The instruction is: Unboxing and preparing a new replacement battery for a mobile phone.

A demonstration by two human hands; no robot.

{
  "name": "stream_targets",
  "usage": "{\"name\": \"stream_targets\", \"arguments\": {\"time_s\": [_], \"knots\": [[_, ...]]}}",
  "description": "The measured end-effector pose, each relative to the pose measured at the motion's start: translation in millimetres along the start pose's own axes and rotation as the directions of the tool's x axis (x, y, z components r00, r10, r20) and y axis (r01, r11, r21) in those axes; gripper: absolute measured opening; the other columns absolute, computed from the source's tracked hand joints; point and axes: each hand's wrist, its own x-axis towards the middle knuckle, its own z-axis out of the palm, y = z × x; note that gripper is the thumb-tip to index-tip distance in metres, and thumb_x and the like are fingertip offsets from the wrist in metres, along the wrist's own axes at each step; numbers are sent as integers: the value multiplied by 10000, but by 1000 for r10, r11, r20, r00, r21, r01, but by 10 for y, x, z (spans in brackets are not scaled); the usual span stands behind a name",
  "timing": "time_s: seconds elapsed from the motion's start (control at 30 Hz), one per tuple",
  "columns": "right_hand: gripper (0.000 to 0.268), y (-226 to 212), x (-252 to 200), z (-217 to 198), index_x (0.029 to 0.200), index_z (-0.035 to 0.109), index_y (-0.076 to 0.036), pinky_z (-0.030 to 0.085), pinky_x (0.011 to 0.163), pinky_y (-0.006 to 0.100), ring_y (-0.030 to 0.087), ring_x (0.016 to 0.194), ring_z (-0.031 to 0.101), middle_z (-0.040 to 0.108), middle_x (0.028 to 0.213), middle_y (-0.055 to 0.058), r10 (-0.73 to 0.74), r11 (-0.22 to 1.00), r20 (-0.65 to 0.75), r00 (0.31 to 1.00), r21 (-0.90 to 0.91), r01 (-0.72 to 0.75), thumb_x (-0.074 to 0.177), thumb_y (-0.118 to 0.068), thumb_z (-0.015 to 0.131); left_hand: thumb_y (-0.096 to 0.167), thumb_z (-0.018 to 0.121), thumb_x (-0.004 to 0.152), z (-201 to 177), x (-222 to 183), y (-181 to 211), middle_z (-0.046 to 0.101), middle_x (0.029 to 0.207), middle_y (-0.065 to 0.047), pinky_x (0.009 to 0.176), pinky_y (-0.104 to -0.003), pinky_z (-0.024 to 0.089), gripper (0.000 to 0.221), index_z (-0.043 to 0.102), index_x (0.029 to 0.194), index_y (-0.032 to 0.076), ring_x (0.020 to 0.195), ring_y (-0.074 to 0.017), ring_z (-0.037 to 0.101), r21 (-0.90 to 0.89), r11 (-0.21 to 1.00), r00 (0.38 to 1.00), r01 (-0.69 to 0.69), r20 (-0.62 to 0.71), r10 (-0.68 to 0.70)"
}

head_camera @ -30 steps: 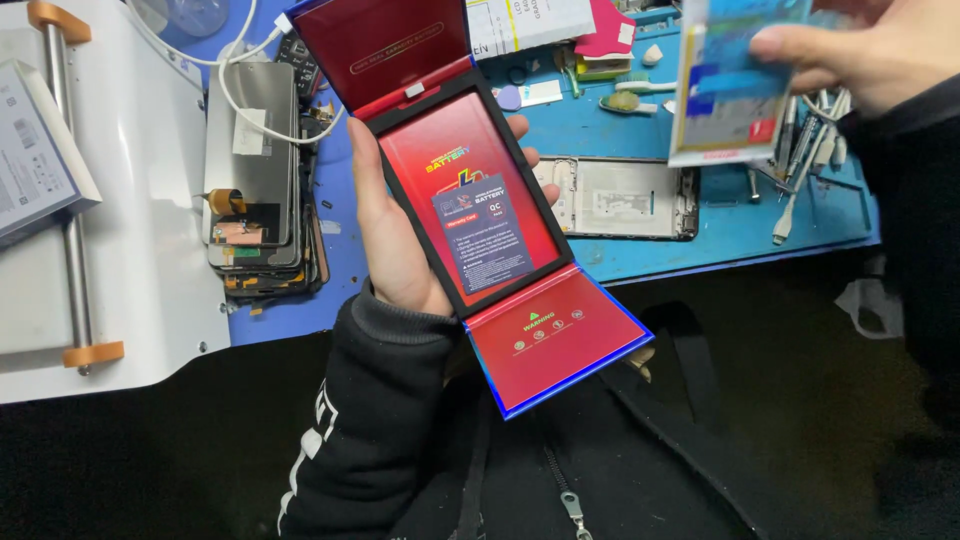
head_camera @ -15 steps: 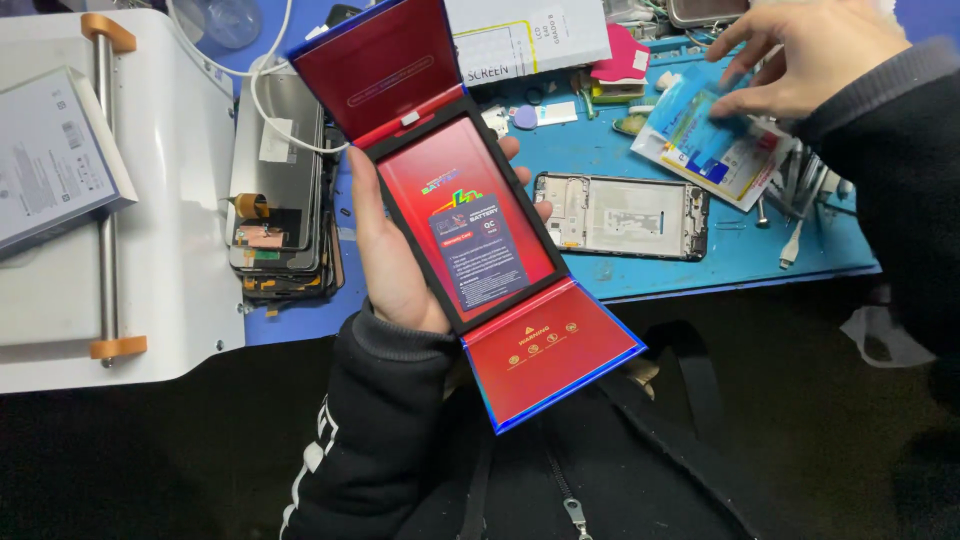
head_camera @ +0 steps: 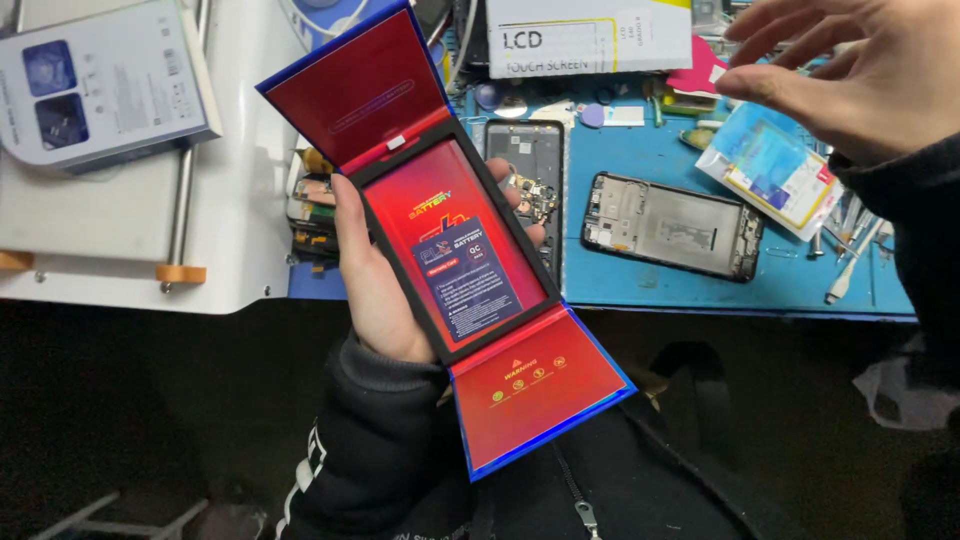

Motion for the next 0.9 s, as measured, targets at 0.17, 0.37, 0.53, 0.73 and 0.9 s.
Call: {"name": "stream_targets", "arguments": {"time_s": [0.17, 0.37, 0.53, 0.73, 0.9], "knots": [[219, -234, 289, 35, 1173, 693, 36, 629, 740, 420, 292, 876, 745, 728, 948, 219, 6, 999, 49, 999, 32, -7, 1043, -131, 751, 732, 347, 1035, 18, -214, 124, 578, 1365, -233, 1053, -603, 529, 880, 450, 1505, -5, 1194, -358, 625, 54, 994, 995, -97, -27, 98], [261, -521, 601, 126, 1205, 551, 76, 597, 636, 337, 270, 799, 736, 699, 963, 216, -203, 978, 84, 976, 59, 199, 996, -31, 666, 733, 324, 1047, -36, -360, 114, 584, 1355, -234, 1024, -605, 548, 880, 459, 1502, -8, 1171, -370, 631, 60, 985, 986, -163, -34, 166], [558, -122, 886, 353, 1335, 574, -18, 508, 1000, 448, 363, 1167, 632, 697, 1183, 176, -497, 837, 193, 846, -151, 526, 847, -224, 746, 750, 334, 1042, -25, -321, 44, 599, 1339, -233, 986, -592, 556, 897, 459, 1503, -9, 1150, -368, 643, 29, 991, 991, -128, -35, 129], [1158, 283, 1238, 770, 1438, 472, -3, 464, 1074, 458, 387, 1267, 558, 577, 1311, 250, -497, 731, 221, 839, -414, 542, 563, -647, 870, 778, 350, 1024, -66, -177, 24, 593, 1359, -253, 1003, -590, 555, 937, 443, 1509, -19, 1159, -378, 645, -46, 998, 999, -31, -28, 30], [1134, 431, 1375, 912, 1546, 419, -49, 489, 1049, 461, 396, 1211, 567, 563, 1275, 260, -170, 878, 384, 908, -359, 317, 651, -544, 909, 785, 347, 1025, -134, -98, 69, 594, 1369, -252, 969, -593, 562, 935, 437, 1521, -2, 1132, -431, 659, -83, 996, 1000, 18, 25, -16]]}}
